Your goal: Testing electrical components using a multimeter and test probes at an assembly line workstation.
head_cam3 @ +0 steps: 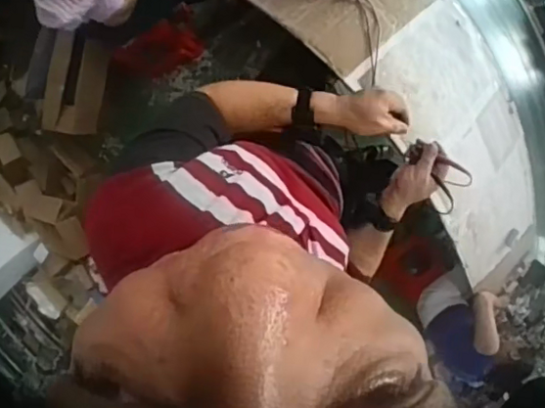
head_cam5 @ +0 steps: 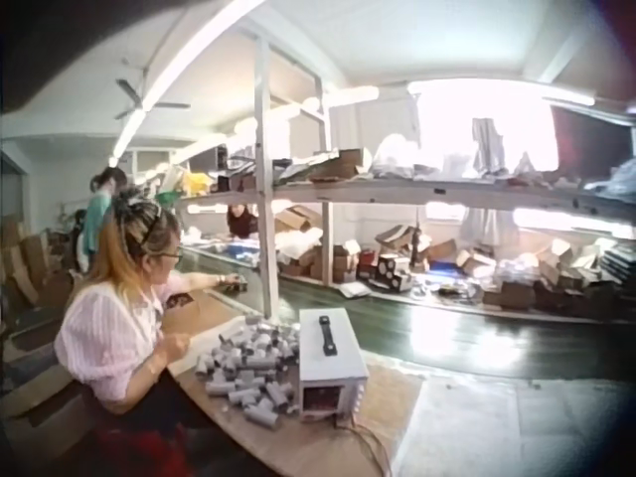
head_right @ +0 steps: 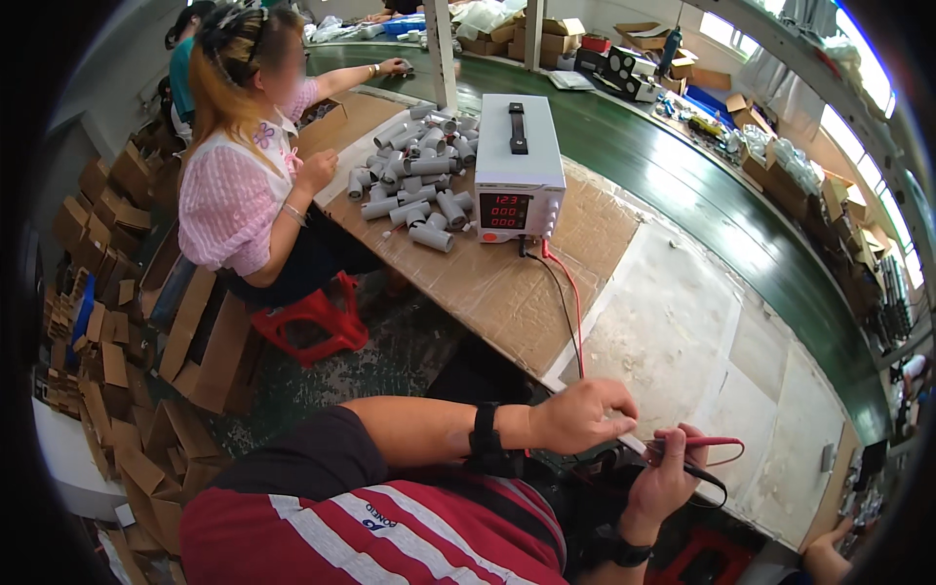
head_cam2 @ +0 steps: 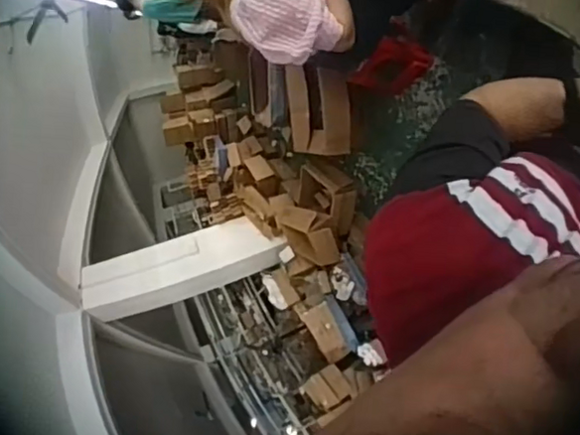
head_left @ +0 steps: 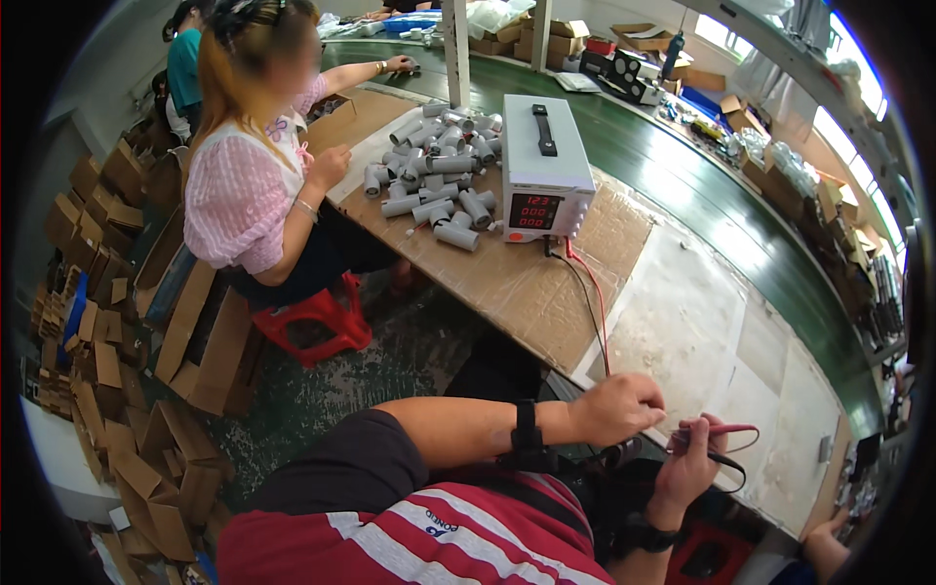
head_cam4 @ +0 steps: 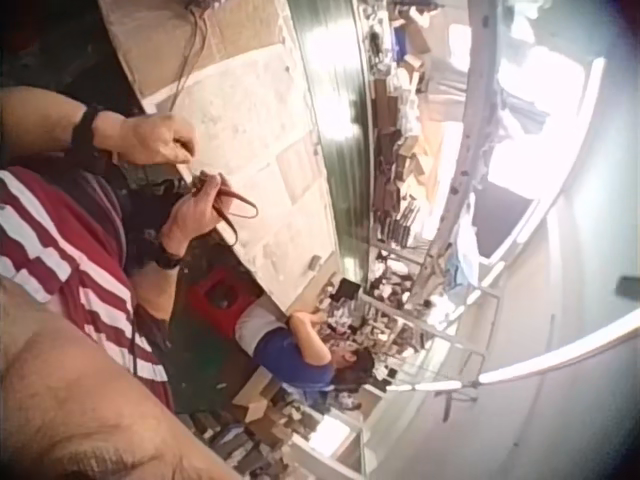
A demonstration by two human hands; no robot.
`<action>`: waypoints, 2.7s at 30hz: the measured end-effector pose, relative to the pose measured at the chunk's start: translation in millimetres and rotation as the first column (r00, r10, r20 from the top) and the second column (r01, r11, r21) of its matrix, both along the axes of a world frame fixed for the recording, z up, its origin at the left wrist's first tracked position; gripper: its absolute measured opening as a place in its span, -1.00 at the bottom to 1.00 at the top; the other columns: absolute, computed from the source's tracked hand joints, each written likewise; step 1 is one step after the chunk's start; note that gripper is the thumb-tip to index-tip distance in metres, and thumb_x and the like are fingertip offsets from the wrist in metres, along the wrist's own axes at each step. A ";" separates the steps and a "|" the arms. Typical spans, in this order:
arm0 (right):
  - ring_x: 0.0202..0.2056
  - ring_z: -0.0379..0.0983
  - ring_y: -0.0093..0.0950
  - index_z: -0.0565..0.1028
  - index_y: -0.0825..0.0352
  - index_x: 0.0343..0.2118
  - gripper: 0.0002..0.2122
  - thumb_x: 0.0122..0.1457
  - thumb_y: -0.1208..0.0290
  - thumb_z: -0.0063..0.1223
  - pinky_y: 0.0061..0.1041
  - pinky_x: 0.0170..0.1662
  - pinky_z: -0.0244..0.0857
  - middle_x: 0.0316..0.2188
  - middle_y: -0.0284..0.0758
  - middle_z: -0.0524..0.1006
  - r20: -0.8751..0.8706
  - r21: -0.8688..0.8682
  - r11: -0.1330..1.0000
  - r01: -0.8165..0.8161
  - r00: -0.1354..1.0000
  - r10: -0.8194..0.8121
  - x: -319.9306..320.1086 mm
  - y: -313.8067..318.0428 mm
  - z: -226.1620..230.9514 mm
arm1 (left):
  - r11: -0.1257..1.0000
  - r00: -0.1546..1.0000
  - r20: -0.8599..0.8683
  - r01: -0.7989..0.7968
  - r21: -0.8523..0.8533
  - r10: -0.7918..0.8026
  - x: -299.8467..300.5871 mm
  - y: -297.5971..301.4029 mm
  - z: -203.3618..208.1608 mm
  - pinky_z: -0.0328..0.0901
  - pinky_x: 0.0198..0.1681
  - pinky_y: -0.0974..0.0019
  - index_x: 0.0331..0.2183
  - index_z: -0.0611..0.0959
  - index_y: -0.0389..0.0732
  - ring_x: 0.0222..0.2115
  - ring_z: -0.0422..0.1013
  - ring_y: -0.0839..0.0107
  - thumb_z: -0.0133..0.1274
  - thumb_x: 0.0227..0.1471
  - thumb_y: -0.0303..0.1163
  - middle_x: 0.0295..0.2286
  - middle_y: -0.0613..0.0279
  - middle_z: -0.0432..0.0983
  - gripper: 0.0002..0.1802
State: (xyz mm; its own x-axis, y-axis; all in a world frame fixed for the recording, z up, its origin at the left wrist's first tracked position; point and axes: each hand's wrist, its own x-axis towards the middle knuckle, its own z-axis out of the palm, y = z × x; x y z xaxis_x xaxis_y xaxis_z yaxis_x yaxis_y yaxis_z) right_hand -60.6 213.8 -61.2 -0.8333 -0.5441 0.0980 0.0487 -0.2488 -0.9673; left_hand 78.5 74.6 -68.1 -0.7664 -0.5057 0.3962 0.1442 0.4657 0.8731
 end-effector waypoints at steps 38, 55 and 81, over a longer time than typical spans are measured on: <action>-0.38 0.52 -0.52 0.50 0.37 -0.10 -0.86 0.33 0.49 0.10 -0.56 -0.36 0.38 -0.32 -0.30 0.60 0.296 -0.125 0.972 -0.201 0.927 0.230 31.6 6.2 -10.2 | 0.682 0.957 0.077 0.142 0.717 -0.280 10.5 16.0 2.3 0.38 -0.29 0.49 -0.33 0.67 -0.34 -0.42 0.46 0.60 0.10 0.21 -0.51 -0.45 0.30 0.61 -0.89; -0.40 0.51 -0.63 0.54 0.40 -0.16 -0.85 0.34 0.42 0.12 -0.64 -0.33 0.41 -0.37 -0.32 0.63 0.291 -0.167 0.956 -0.242 0.914 0.282 9.9 52.2 -4.0 | 0.549 0.890 0.043 0.241 0.800 -0.453 -13.1 36.0 -4.7 0.38 -0.36 0.47 -0.32 0.65 -0.30 -0.46 0.48 0.57 0.13 0.22 -0.43 -0.43 0.27 0.63 -0.87; -0.49 0.48 -0.53 0.52 0.36 -0.26 -0.90 0.36 0.44 0.06 -0.57 -0.42 0.37 -0.42 -0.26 0.61 -0.015 -0.055 0.985 0.165 0.986 -0.167 -40.5 68.7 0.2 | 0.842 0.910 0.230 0.193 0.503 -0.346 -16.8 4.2 18.5 0.37 -0.27 0.46 -0.32 0.66 -0.30 -0.38 0.48 0.57 0.15 0.22 -0.37 -0.42 0.28 0.62 -0.82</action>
